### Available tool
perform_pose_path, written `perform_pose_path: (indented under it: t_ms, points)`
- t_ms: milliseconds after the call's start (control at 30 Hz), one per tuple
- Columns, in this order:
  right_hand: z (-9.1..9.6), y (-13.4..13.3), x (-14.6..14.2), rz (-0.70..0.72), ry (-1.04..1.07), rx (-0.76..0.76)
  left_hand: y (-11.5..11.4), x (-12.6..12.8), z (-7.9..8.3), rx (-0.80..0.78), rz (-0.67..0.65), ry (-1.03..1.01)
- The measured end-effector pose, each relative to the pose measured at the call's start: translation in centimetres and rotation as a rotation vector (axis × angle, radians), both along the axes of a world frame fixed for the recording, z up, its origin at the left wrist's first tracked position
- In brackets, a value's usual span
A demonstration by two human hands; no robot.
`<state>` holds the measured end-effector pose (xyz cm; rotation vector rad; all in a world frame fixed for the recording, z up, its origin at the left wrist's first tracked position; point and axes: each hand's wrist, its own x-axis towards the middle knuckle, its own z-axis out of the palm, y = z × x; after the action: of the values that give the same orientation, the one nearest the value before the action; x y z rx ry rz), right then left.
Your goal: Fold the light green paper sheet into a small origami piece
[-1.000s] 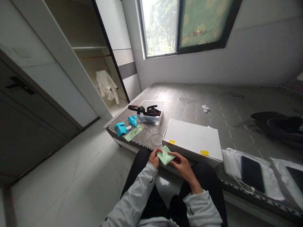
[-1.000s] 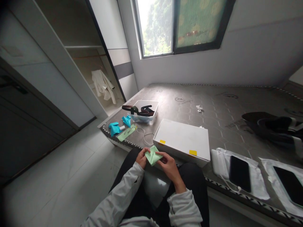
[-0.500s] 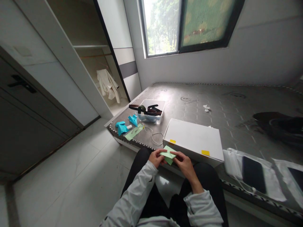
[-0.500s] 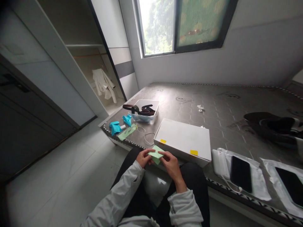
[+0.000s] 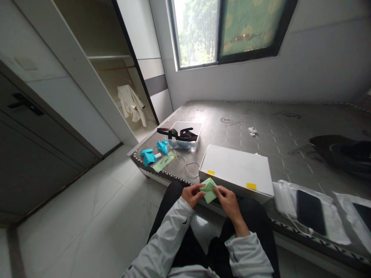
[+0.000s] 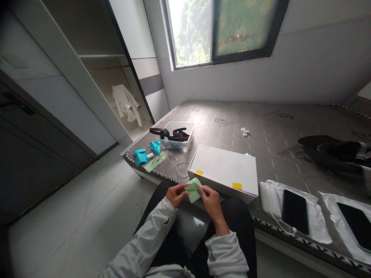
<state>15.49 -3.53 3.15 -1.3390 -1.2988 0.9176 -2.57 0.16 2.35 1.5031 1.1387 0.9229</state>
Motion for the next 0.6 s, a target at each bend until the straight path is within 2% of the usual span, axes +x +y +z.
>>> perform_pose_path:
  t_ms: [100,200,300,400,533,600]
  points:
    - [-0.1,0.1,-0.1,-0.01,0.028,-0.003,-0.3,0.2,0.5,0.094,0.058,0.101]
    - [-0.5,0.2,-0.3,-0.023,0.088,-0.042,-0.3,0.6,0.5,0.076,0.192,0.114]
    - [-0.9,0.4,-0.4,-0.029,0.193,-0.06,-0.2,1.1,0.1,0.005,0.269,-0.023]
    - [-1.2,0.4,-0.5,-0.039,0.256,-0.058,0.1,1.7,-0.7,-0.132,0.268,-0.172]
    - [-1.3,0.4,-0.6,-0.11,0.15,-0.037,0.3,1.8,-1.1,-0.319,0.233,-0.213]
    - [-1.1,0.4,-0.7,-0.233,0.035,0.013,0.1,1.6,-0.8,-0.252,0.282,-0.14]
